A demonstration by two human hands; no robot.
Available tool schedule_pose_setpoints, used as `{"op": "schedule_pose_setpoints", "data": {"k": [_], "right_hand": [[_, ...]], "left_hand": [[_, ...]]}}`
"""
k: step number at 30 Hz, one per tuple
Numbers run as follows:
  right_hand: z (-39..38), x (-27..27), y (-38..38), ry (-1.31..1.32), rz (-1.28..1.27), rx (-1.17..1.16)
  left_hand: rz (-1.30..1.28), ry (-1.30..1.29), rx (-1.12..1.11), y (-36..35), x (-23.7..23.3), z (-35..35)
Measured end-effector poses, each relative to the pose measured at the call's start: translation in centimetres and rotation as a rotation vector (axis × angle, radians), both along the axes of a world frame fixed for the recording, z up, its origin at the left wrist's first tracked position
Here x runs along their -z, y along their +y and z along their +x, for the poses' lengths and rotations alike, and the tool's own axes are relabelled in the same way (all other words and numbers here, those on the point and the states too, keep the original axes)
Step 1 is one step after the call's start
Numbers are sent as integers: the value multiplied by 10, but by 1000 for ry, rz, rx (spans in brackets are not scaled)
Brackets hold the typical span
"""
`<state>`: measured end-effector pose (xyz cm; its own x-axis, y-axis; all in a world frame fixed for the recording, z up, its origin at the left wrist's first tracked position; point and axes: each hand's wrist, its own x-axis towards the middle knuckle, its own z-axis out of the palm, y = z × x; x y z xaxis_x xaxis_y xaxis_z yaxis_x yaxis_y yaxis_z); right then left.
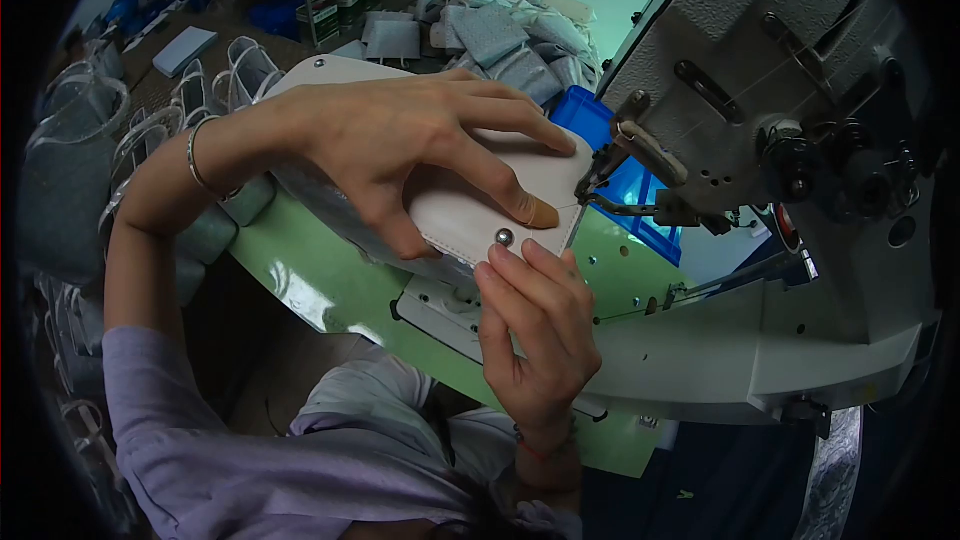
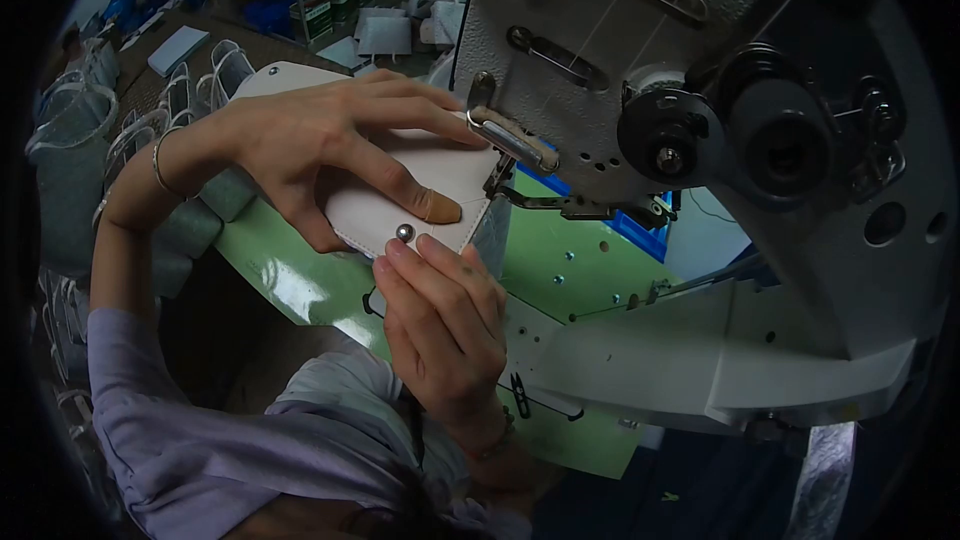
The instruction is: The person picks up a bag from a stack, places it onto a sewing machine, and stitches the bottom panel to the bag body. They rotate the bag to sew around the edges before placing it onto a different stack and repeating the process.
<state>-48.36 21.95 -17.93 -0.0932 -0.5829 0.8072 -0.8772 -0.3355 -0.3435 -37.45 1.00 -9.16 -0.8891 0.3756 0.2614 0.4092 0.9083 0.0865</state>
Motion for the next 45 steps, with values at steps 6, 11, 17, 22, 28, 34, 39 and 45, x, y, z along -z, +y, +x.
{"op": "schedule_pose_setpoints", "data": {"k": [6, 11, 17, 22, 28, 34, 39, 45], "right_hand": [[-7, -2, 5, -108, -53, -51], [-8, 0, 2, -128, -56, -45], [-8, 0, 0, -71, -46, -1], [-7, 0, 0, -79, -40, -4], [-10, -1, -1, -73, -28, -10], [-11, -2, -1, -83, -25, -14], [-18, -3, 3, -189, -70, -29], [-46, -6, -2, -642, -63, -61]], "left_hand": [[37, -10, 3, -2, 1, 0], [24, -3, 3, 0, 1, 1], [50, 4, 0, -3, 1, -2], [37, -1, 17, -5, 0, -4], [35, -13, 2, -6, 0, -4], [77, -2, 14, -6, 1, -5], [80, -1, 26, -7, 0, -7], [111, -7, 41, -10, 1, -10]]}}
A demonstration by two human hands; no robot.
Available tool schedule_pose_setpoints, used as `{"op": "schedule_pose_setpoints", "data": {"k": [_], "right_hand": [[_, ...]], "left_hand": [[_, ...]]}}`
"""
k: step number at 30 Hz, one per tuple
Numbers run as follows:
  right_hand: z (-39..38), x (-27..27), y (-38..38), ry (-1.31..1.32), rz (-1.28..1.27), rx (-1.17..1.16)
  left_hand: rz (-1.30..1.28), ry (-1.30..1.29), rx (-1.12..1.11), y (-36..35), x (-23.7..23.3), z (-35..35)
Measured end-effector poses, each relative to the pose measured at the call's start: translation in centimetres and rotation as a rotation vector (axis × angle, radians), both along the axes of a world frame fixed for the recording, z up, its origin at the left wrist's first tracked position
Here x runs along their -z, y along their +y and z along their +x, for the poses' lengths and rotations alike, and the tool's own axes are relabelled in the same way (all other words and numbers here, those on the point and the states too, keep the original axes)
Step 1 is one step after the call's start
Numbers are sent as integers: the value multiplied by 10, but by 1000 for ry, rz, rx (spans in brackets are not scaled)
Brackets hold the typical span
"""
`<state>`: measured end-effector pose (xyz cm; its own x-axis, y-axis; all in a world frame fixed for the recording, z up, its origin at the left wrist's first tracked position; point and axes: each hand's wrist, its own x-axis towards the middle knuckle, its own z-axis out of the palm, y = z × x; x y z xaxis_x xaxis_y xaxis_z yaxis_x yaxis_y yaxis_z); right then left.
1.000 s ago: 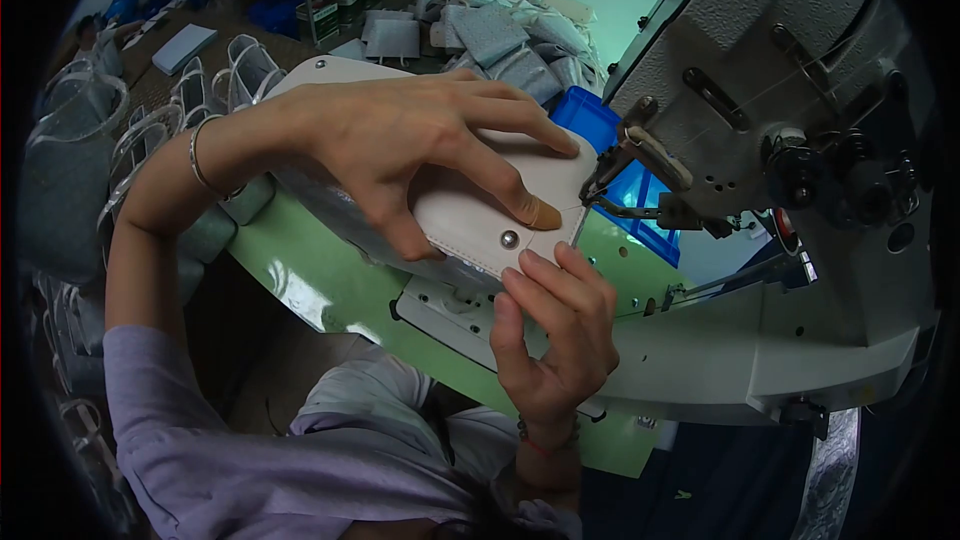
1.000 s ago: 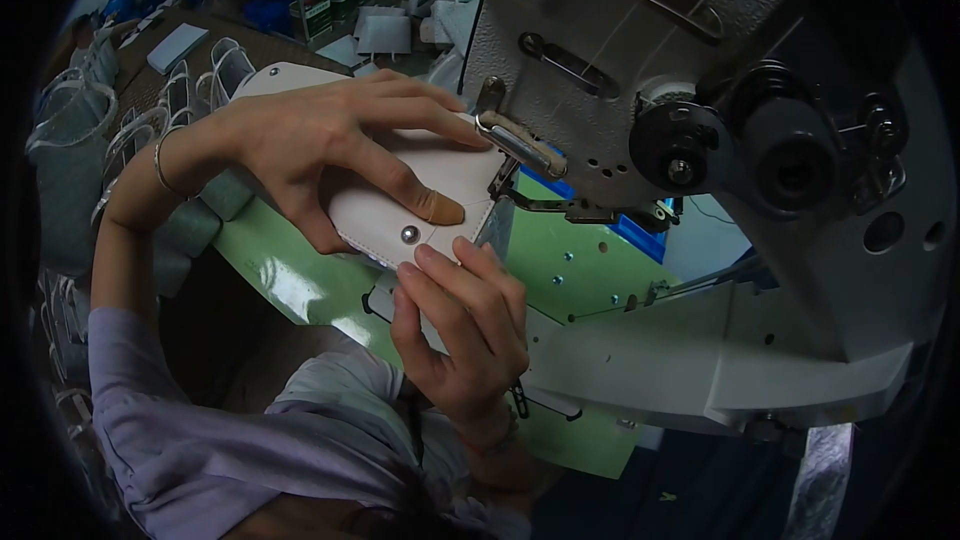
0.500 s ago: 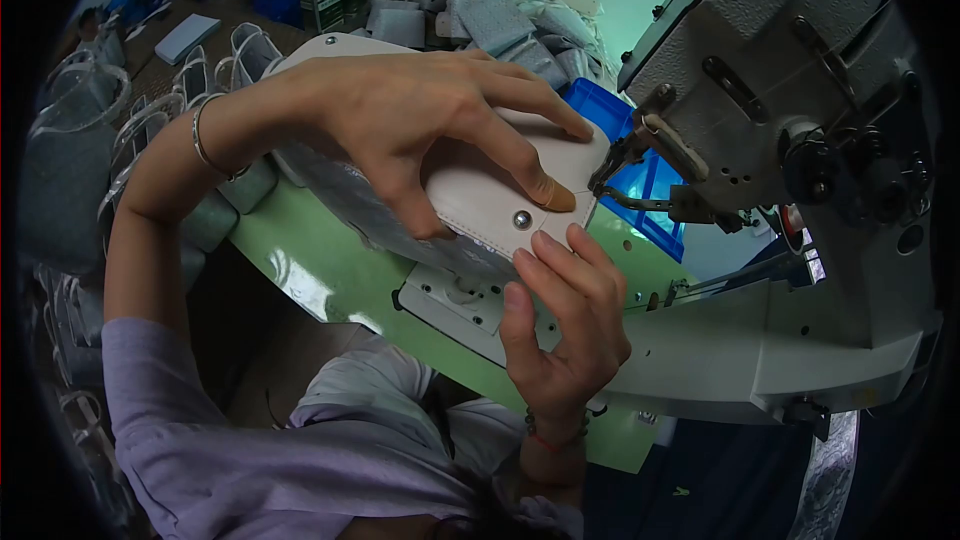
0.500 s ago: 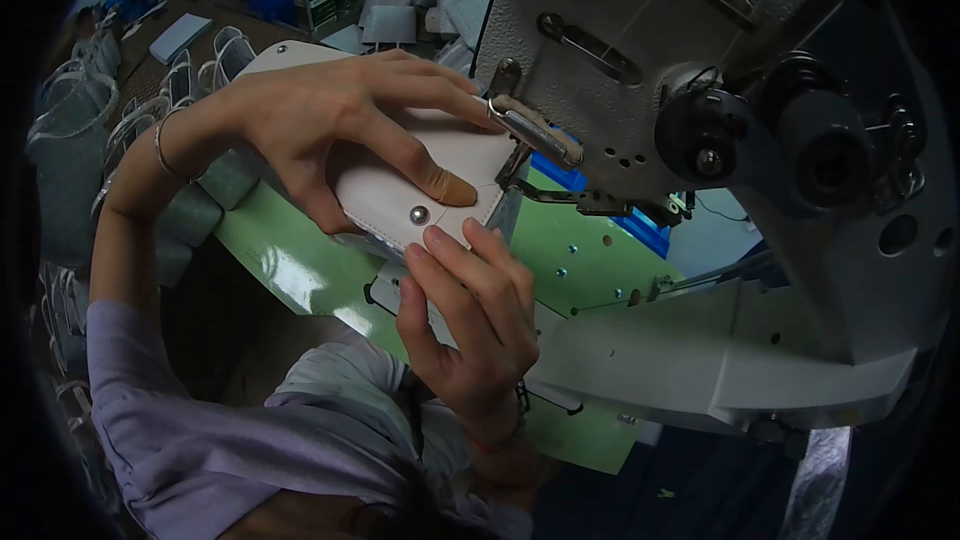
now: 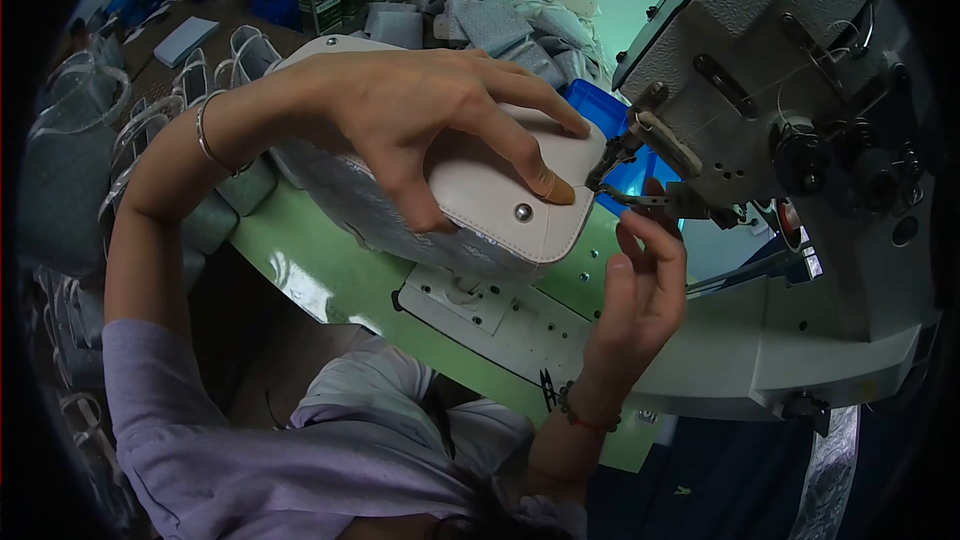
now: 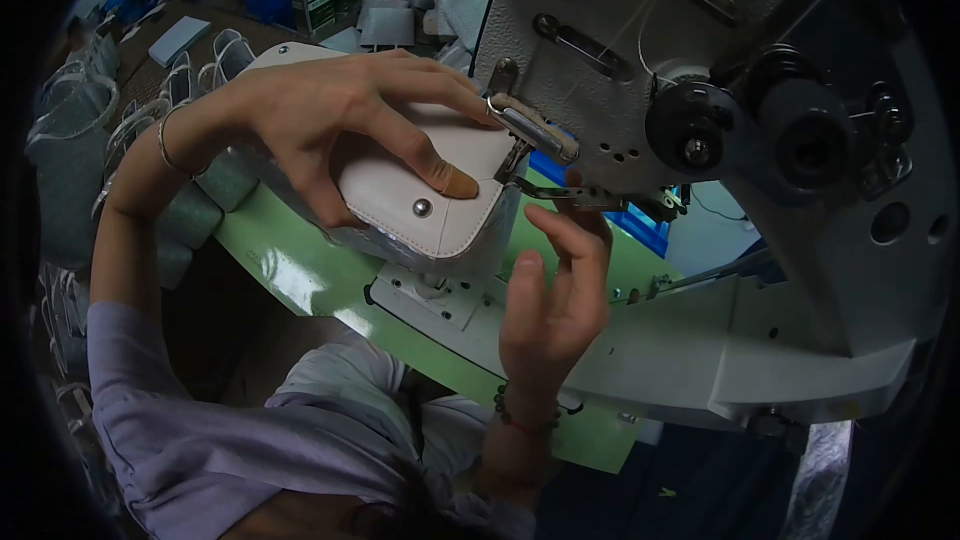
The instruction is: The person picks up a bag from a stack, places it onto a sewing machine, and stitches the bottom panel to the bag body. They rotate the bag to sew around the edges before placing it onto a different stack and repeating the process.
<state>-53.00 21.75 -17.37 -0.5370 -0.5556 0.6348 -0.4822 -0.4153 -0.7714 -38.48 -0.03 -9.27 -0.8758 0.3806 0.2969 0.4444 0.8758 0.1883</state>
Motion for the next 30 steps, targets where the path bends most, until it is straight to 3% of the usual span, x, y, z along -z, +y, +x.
{"op": "schedule_pose_setpoints", "data": {"k": [2, 4, 8, 16, 23, 25, 30], "right_hand": [[-3, -9, 0, -88, 59, -123], [-4, -19, -2, -127, -62, -278], [-5, -33, -2, -115, -65, -305], [-7, -27, 5, 140, -11, -176], [-8, -30, 14, 169, 2, -142], [-8, -32, 19, 66, 19, -111], [-13, -35, 31, 179, 51, -40]], "left_hand": [[29, -36, 17, -2, -1, -1], [12, -16, 23, -1, -3, -1], [-44, 30, 32, -2, -4, -1], [88, -46, 40, -6, 3, -4], [112, -59, 36, -6, 2, -2], [124, -83, 23, -4, 0, -2], [134, -116, 20, -5, -2, -3]]}}
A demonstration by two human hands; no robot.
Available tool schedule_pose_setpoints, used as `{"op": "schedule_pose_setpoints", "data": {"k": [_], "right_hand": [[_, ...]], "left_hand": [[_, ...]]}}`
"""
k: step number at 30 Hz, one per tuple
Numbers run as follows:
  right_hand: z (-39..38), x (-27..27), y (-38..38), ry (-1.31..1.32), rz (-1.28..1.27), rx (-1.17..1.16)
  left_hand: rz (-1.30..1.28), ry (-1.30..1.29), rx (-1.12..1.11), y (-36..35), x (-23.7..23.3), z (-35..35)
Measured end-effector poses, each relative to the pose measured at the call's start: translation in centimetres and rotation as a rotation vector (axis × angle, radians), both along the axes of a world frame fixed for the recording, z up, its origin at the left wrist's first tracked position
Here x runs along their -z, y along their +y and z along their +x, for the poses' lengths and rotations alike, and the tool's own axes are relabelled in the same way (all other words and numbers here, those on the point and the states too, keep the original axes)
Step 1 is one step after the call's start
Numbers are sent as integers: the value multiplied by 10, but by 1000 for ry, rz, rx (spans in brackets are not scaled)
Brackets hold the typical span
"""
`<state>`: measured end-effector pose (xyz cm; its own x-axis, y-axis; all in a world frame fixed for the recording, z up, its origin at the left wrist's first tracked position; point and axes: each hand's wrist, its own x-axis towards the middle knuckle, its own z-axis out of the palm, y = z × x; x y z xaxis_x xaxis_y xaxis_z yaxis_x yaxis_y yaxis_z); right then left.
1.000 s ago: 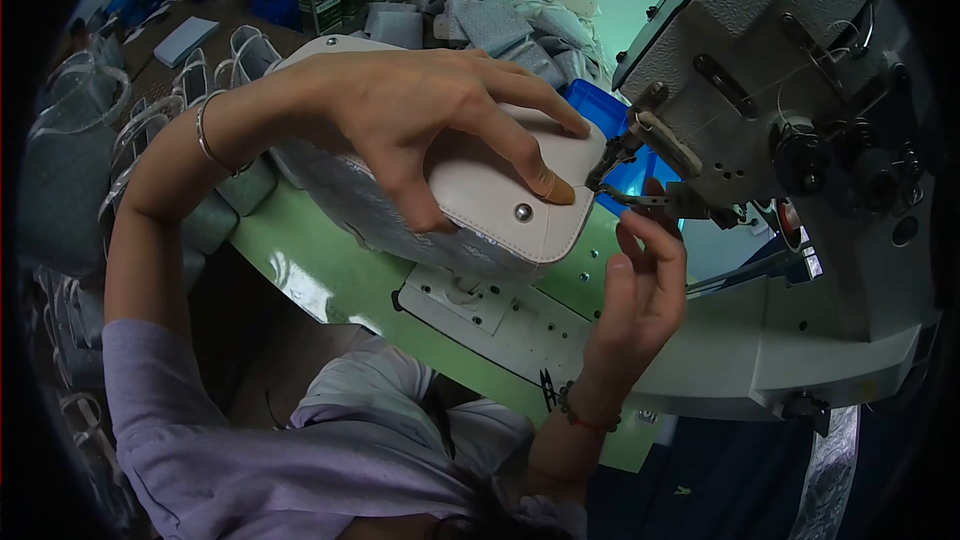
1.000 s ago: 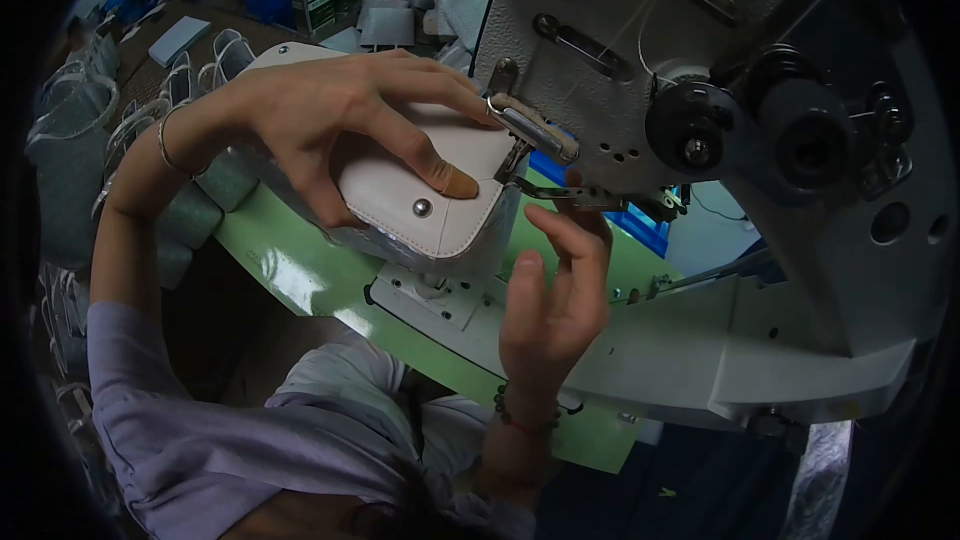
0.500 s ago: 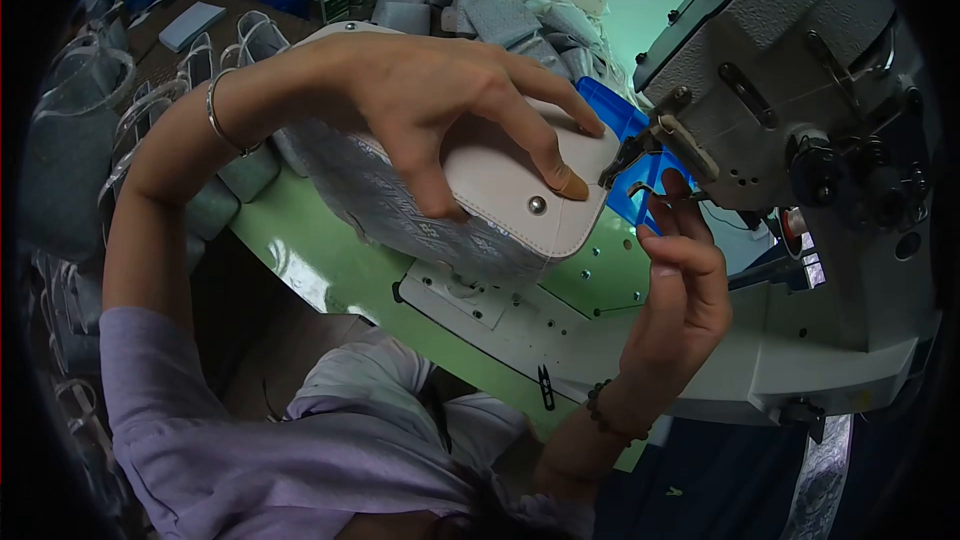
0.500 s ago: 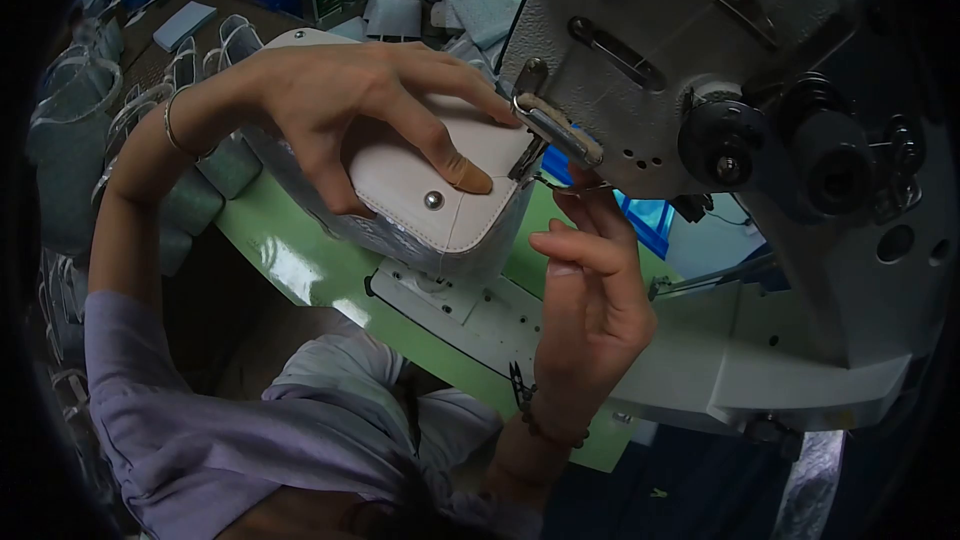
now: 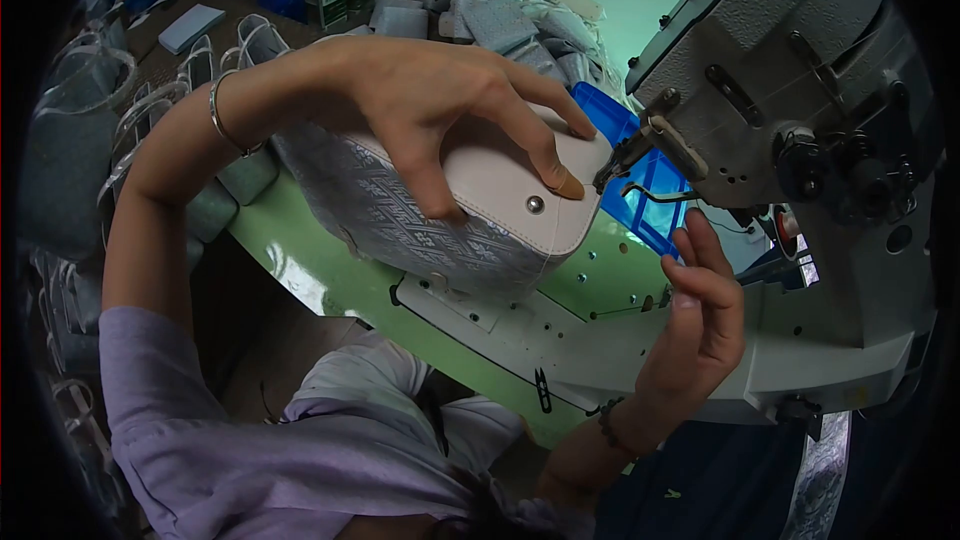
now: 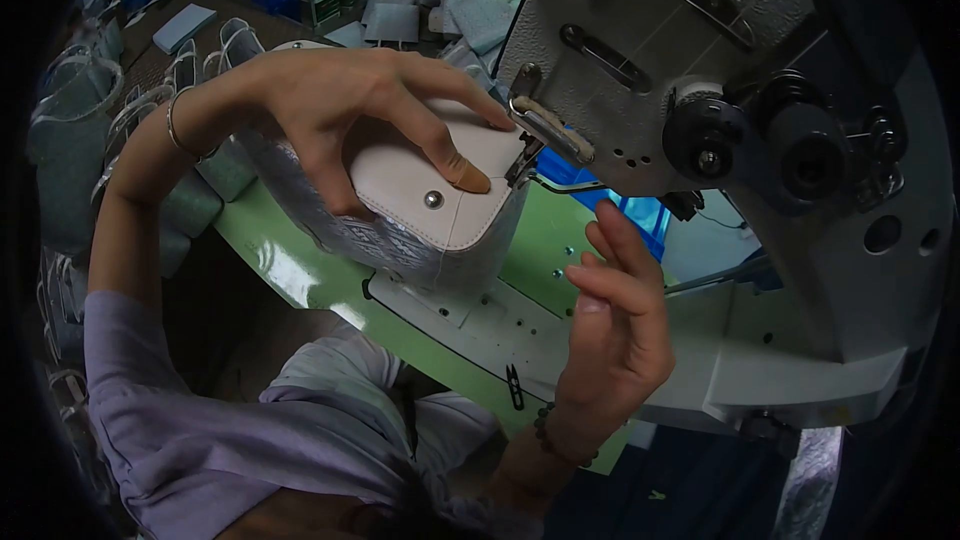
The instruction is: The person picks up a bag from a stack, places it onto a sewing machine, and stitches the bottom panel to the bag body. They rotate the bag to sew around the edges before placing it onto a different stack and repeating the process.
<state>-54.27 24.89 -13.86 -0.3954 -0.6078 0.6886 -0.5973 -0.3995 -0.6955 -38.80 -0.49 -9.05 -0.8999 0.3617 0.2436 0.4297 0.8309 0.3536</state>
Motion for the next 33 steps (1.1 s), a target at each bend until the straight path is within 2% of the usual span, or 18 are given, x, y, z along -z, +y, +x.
{"op": "schedule_pose_setpoints", "data": {"k": [9, 11, 14, 19, 33], "right_hand": [[-10, -1, 26, 34, -24, 91], [-10, 2, 24, 32, -17, 93], [-3, 10, 12, -10, 94, 55], [8, 20, -12, 160, 219, -34], [19, 23, -17, 251, 181, -14]], "left_hand": [[-18, 30, 12, -2, 2, -2], [-131, 109, 9, -2, 0, 0], [-109, 67, 4, -1, -3, 1], [-130, 117, 31, 0, -3, -1], [-69, 52, 52, -6, -4, -3]]}}
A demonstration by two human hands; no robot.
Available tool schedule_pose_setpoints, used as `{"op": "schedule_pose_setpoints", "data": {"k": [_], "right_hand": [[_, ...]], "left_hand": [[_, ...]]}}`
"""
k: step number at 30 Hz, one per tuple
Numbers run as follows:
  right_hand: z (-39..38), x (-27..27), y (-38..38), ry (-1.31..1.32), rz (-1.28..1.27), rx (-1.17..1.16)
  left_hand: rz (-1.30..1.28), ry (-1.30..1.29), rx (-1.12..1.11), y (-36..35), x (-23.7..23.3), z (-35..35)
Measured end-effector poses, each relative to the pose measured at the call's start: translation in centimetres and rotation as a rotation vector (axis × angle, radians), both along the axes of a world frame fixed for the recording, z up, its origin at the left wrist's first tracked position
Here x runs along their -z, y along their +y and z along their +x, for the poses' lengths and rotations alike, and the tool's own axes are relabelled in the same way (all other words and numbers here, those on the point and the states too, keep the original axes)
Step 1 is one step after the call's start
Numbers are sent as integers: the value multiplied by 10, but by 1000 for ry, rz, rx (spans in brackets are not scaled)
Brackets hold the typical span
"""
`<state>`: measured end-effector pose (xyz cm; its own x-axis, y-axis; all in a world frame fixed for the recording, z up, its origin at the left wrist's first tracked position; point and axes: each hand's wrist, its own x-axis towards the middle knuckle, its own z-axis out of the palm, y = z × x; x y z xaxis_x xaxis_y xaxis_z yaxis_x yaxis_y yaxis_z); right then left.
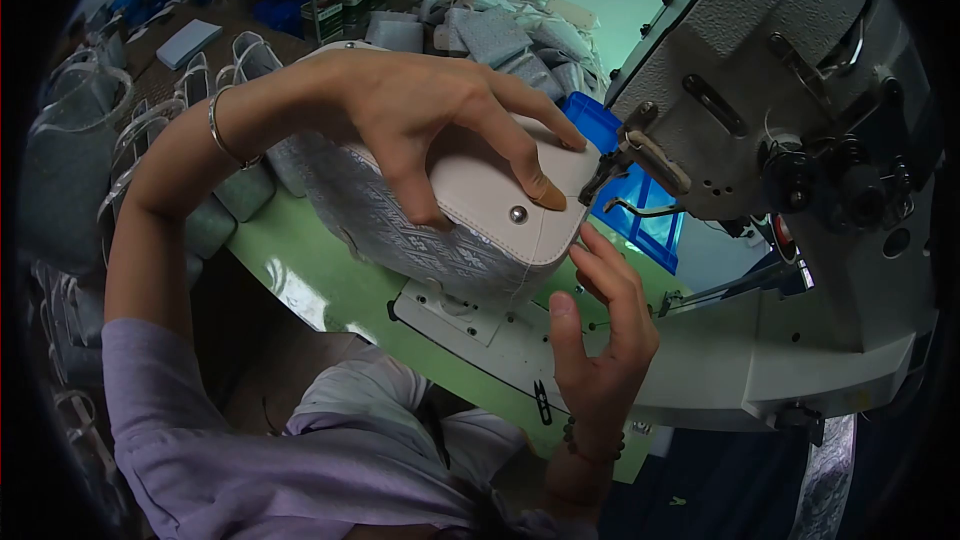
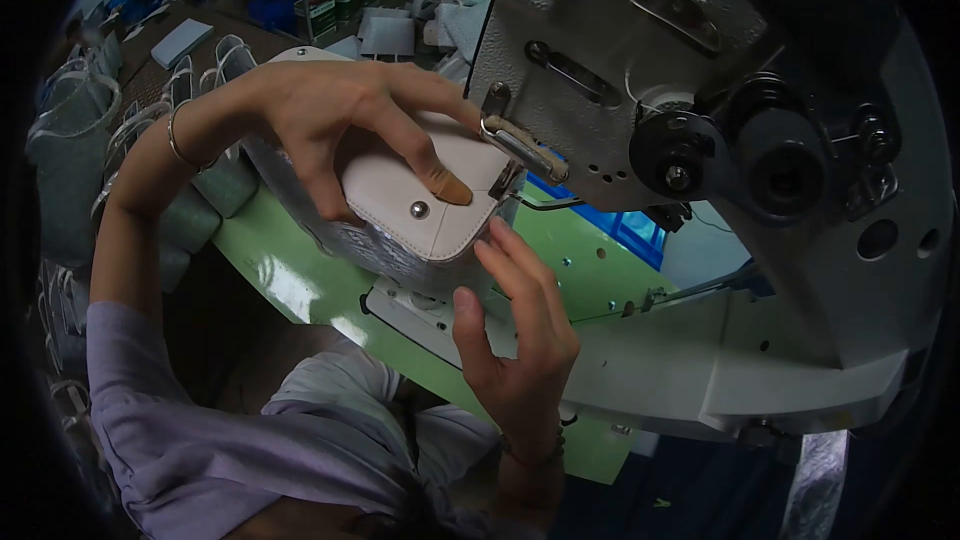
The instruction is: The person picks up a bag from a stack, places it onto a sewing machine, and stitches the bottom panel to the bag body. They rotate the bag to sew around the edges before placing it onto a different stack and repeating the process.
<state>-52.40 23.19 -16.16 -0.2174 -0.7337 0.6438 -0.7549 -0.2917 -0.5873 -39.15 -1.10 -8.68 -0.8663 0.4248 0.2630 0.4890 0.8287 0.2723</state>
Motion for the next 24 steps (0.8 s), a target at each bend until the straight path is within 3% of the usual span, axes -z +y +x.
{"op": "schedule_pose_setpoints", "data": {"k": [11, 17, 21, 24], "right_hand": [[-4, -4, 5, 75, 14, -13], [-17, -27, 57, 151, 32, 77], [-38, -50, 122, 309, -129, 331], [-70, -85, 161, 414, -350, 807]], "left_hand": [[9, -80, -4, -6, -5, -7], [21, -77, 1, -5, -4, -6], [46, -83, 16, -7, -1, -9], [43, 28, 55, -10, 5, -11]]}}
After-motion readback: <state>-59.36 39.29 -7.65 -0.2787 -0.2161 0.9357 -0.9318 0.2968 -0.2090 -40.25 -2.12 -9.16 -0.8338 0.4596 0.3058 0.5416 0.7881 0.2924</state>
